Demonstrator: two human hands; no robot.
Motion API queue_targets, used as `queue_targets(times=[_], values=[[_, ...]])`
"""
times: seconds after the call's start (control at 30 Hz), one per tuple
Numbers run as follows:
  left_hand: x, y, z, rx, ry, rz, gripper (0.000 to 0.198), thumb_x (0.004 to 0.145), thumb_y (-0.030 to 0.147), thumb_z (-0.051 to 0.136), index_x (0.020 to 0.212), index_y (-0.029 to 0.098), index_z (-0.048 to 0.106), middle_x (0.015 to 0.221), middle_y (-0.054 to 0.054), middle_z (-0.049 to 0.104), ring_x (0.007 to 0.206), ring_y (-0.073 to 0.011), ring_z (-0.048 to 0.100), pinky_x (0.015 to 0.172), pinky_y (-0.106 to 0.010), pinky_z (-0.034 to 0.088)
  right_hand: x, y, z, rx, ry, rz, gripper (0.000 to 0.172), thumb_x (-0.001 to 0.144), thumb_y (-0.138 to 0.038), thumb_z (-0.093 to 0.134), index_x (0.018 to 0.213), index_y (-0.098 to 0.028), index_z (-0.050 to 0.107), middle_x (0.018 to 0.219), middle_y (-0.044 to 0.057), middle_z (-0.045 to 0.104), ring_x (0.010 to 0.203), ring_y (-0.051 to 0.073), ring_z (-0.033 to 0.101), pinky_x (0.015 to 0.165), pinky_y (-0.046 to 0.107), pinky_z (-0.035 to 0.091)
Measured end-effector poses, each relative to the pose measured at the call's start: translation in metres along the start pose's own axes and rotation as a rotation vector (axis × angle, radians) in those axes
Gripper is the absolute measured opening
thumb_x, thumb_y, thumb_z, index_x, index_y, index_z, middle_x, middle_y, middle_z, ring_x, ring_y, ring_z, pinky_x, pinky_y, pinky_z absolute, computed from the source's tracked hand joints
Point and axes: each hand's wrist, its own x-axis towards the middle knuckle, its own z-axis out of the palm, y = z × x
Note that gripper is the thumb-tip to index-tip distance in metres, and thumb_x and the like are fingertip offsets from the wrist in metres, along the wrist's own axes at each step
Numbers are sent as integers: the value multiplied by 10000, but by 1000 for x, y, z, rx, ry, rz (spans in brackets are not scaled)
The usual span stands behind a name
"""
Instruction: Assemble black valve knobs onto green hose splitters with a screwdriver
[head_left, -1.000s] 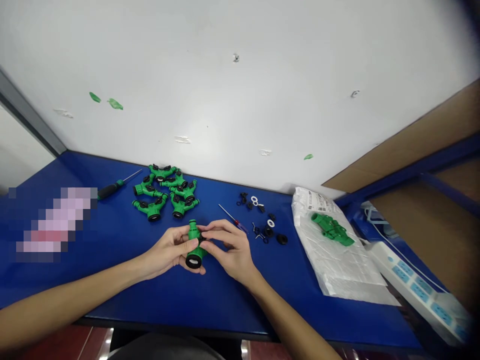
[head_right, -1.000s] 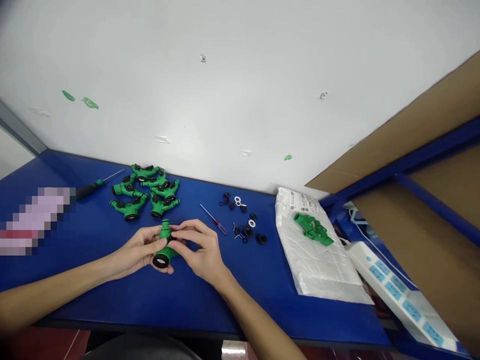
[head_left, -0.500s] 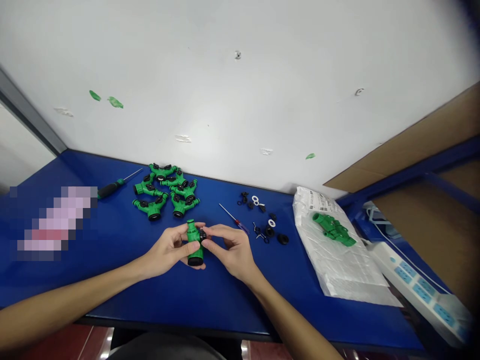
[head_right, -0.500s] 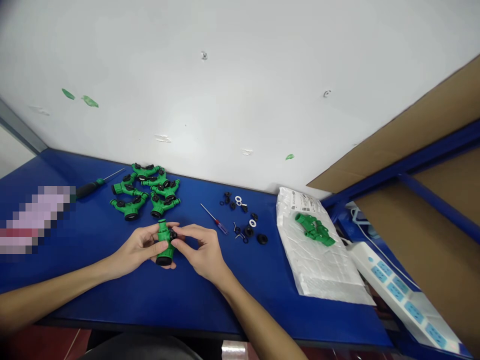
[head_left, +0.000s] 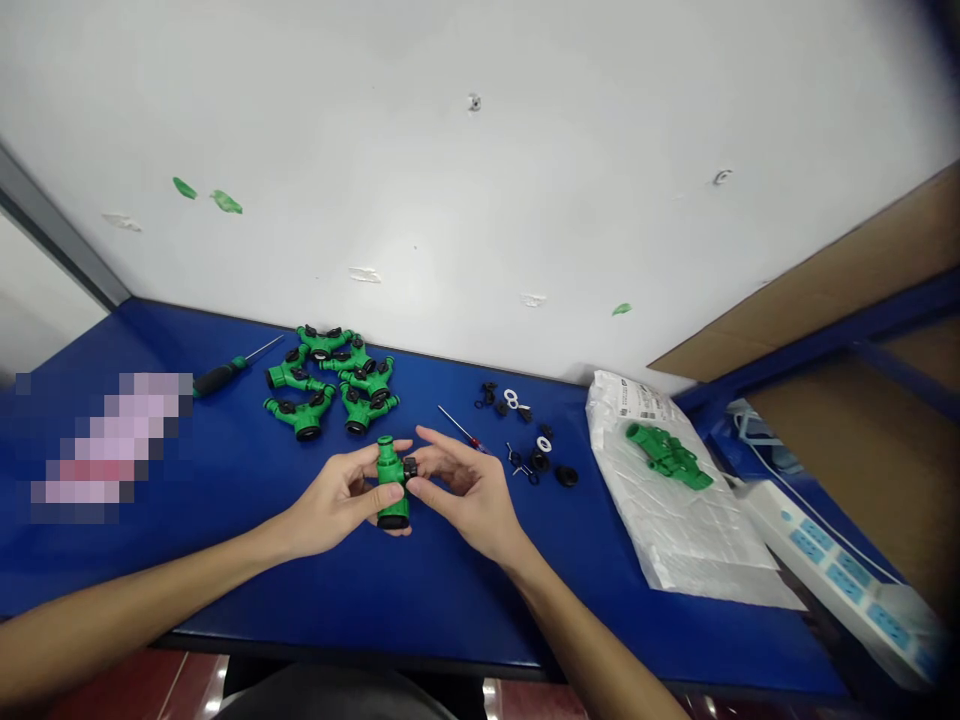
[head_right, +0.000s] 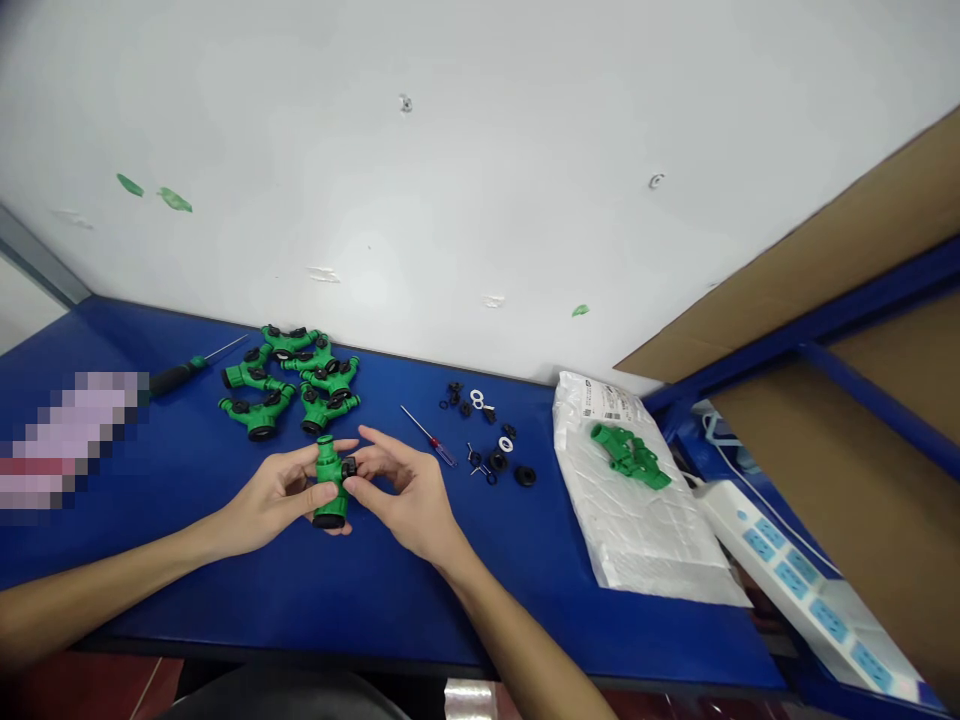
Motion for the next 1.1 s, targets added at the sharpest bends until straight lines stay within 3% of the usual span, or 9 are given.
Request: queue_targets(times=[0.17,0.43,0.7,0.8,0.9,1.1], values=[[0,-3,0,-5,35,-2,639,823,353,708,1380,144,475,836,-50,725,762,-252,731,696,-397,626,2,-6,-1,-106,-61,49,184,824,-312,719,934,-175,776,784,46,671,669,132,611,608,256,511],[0,2,-3,-100,-52,-69,654,836,338,702,1412,163,446,865,-69,738,704,-262,758,657,-380,633,4,-7,-8,-227,-119,-106,211,863,-310,690,1035,-217,768,897,74,717,768,166,659,663,279,531],[0,1,-5,-93,-134,-79,569,878,330,656,1396,165,487,762,-55,739,708,-270,763,666,-392,638,4,-9,-13,-377,-175,-241,225,899,-300,647,1082,-219,749,853,63,696,729,159,648,660,282,540],[0,0,-5,-91,-127,-95,538,889,335,642,1383,181,499,765,-43,725,704,-262,765,659,-372,638,3,-7,-13,-421,-184,-311,252,917,-243,618,1147,-222,718,881,73,680,808,179,666,697,294,559],[0,-2,-5,-137,-159,-125,499,893,340,638,1354,189,522,768,-36,708,703,-260,766,647,-353,637,2,-5,-14,-415,-212,-345,278,924,-189,597,1179,-230,700,940,86,661,901,191,670,740,303,570],[-1,-6,-8,-251,-249,-182,408,901,342,627,1257,149,581,753,-71,718,684,-261,766,588,-298,621,1,-5,-16,-353,-264,-355,292,932,-190,584,1199,-249,686,921,64,629,865,165,660,735,292,576]])
